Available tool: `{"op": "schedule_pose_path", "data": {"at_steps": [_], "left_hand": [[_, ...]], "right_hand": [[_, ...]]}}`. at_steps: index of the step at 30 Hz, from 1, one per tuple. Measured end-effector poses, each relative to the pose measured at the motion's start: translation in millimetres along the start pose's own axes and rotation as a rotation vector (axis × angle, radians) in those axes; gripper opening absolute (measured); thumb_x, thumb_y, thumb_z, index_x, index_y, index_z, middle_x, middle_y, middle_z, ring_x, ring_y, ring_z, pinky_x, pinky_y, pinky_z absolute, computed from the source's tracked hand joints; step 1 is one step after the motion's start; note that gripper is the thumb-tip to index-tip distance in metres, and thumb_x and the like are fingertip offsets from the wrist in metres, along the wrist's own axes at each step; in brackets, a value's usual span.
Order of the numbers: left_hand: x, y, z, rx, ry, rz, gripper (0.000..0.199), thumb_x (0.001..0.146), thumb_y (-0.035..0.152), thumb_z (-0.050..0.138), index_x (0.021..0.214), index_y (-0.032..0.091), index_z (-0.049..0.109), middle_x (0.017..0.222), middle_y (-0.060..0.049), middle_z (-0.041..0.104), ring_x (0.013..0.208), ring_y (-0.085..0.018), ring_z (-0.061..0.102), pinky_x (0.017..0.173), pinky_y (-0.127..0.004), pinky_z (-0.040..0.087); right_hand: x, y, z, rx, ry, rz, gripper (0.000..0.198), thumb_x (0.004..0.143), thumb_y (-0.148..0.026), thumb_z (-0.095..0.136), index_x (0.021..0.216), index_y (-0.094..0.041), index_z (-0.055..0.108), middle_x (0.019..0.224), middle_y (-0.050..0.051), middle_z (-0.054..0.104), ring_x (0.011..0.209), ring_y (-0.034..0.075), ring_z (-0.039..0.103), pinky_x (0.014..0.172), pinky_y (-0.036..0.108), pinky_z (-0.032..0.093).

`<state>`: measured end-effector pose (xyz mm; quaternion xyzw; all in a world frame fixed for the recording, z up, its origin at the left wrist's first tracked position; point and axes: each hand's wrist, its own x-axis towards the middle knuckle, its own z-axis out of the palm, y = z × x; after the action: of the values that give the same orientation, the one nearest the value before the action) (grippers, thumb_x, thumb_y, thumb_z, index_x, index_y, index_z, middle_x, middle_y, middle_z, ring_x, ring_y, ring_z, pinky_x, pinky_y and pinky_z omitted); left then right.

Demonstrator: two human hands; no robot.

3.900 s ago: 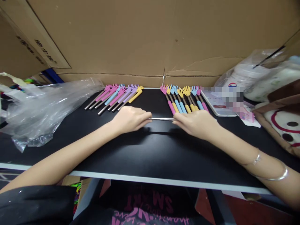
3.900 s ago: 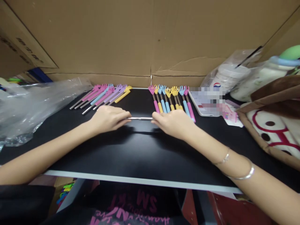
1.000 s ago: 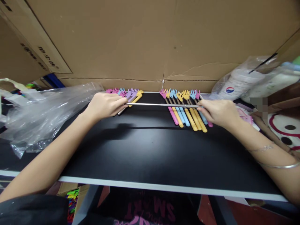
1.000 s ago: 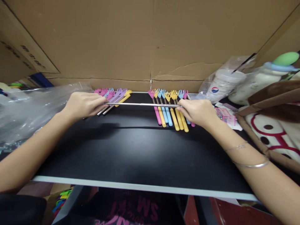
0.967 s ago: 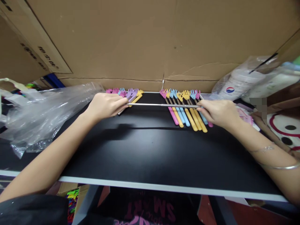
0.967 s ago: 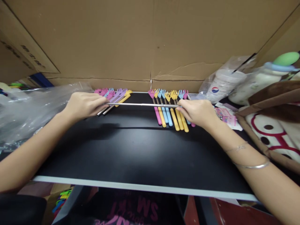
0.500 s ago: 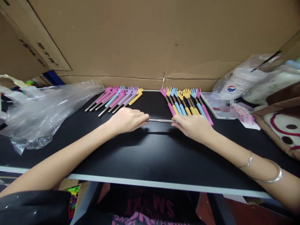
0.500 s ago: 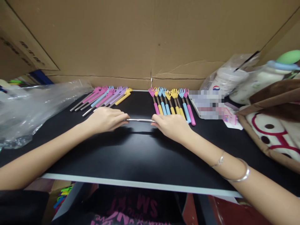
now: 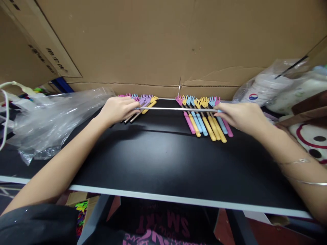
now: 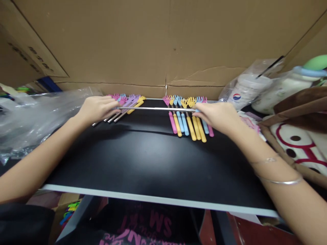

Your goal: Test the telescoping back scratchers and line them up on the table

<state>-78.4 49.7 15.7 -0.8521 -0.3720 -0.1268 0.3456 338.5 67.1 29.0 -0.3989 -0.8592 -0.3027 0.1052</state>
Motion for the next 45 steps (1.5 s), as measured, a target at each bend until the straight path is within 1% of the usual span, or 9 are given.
{"op": "schedule_pose_path", "data": {"at_steps": [3, 8, 17, 22, 26, 30, 35, 39, 45], "left_hand": [[-2, -7, -1, 0.001, -0.013, -0.031, 0.044, 0.097, 0.045, 0.029, 0.088, 0.02, 0.065, 0.078, -0.005, 0.069, 0.074, -0.017, 0.063, 0.055, -0.025, 0.037], [-1, -4, -3, -0.052, -0.032, -0.043, 0.046, 0.096, 0.049, 0.029, 0.088, 0.021, 0.065, 0.077, -0.005, 0.068, 0.075, -0.017, 0.062, 0.056, -0.025, 0.039], [0, 3, -6, -0.06, -0.089, 0.005, 0.054, 0.097, 0.051, 0.02, 0.09, 0.022, 0.065, 0.076, -0.003, 0.068, 0.07, -0.014, 0.061, 0.053, -0.022, 0.037], [2, 9, -15, -0.044, -0.035, -0.001, 0.051, 0.098, 0.047, 0.022, 0.082, 0.022, 0.064, 0.07, -0.002, 0.067, 0.064, -0.013, 0.061, 0.049, -0.023, 0.031], [0, 4, -17, -0.006, 0.029, -0.029, 0.048, 0.097, 0.043, 0.028, 0.076, 0.021, 0.064, 0.068, -0.002, 0.068, 0.06, -0.013, 0.061, 0.048, -0.024, 0.03], [-1, 2, -14, -0.019, 0.036, -0.068, 0.047, 0.096, 0.046, 0.031, 0.074, 0.021, 0.065, 0.067, -0.002, 0.068, 0.059, -0.014, 0.061, 0.048, -0.024, 0.03], [9, 48, -10, -0.205, 0.106, -0.019, 0.038, 0.096, 0.042, 0.039, 0.077, 0.021, 0.065, 0.065, 0.001, 0.068, 0.06, -0.011, 0.063, 0.049, -0.023, 0.03], [18, 89, -12, -0.349, 0.039, 0.067, 0.036, 0.096, 0.041, 0.038, 0.081, 0.021, 0.063, 0.062, 0.003, 0.064, 0.057, -0.009, 0.06, 0.047, -0.023, 0.027], [21, 90, -20, -0.29, 0.026, 0.079, 0.035, 0.097, 0.039, 0.035, 0.087, 0.02, 0.063, 0.064, 0.001, 0.063, 0.059, -0.01, 0.06, 0.048, -0.023, 0.026]], "right_hand": [[-3, 21, 2, 0.115, -0.056, 0.001, 0.054, 0.093, -0.057, 0.02, 0.089, -0.022, 0.061, 0.068, 0.006, 0.065, 0.053, 0.017, 0.052, 0.048, 0.027, 0.025], [-1, 22, -4, 0.325, -0.182, 0.035, 0.055, 0.089, -0.064, 0.025, 0.093, -0.022, 0.061, 0.07, 0.005, 0.064, 0.054, 0.017, 0.053, 0.052, 0.027, 0.034], [-3, 37, -12, 0.551, -0.398, 0.075, 0.055, 0.081, -0.071, 0.037, 0.08, -0.021, 0.061, 0.074, 0.005, 0.066, 0.061, 0.015, 0.056, 0.06, 0.027, 0.039], [-7, 38, -12, 0.41, -0.333, 0.125, 0.049, 0.085, -0.064, 0.04, 0.081, -0.021, 0.062, 0.066, 0.004, 0.063, 0.053, 0.013, 0.051, 0.054, 0.026, 0.033], [-8, 29, -5, 0.235, -0.193, 0.133, 0.047, 0.089, -0.06, 0.034, 0.082, -0.022, 0.06, 0.066, 0.005, 0.062, 0.053, 0.014, 0.048, 0.053, 0.026, 0.03], [-5, 16, 2, 0.371, -0.172, 0.058, 0.046, 0.091, -0.058, 0.032, 0.082, -0.021, 0.058, 0.064, 0.003, 0.06, 0.054, 0.015, 0.052, 0.053, 0.025, 0.032], [-2, -36, -3, 0.416, -0.165, 0.017, 0.048, 0.091, -0.059, 0.032, 0.081, -0.022, 0.06, 0.058, 0.0, 0.06, 0.049, 0.013, 0.053, 0.05, 0.023, 0.029], [-4, -84, -12, 0.306, -0.129, -0.06, 0.046, 0.093, -0.054, 0.03, 0.087, -0.022, 0.062, 0.062, 0.001, 0.066, 0.052, 0.014, 0.057, 0.049, 0.023, 0.025], [-4, -90, -14, 0.218, -0.087, -0.068, 0.047, 0.094, -0.053, 0.028, 0.089, -0.021, 0.062, 0.067, 0.002, 0.068, 0.053, 0.014, 0.058, 0.048, 0.024, 0.021]]}}
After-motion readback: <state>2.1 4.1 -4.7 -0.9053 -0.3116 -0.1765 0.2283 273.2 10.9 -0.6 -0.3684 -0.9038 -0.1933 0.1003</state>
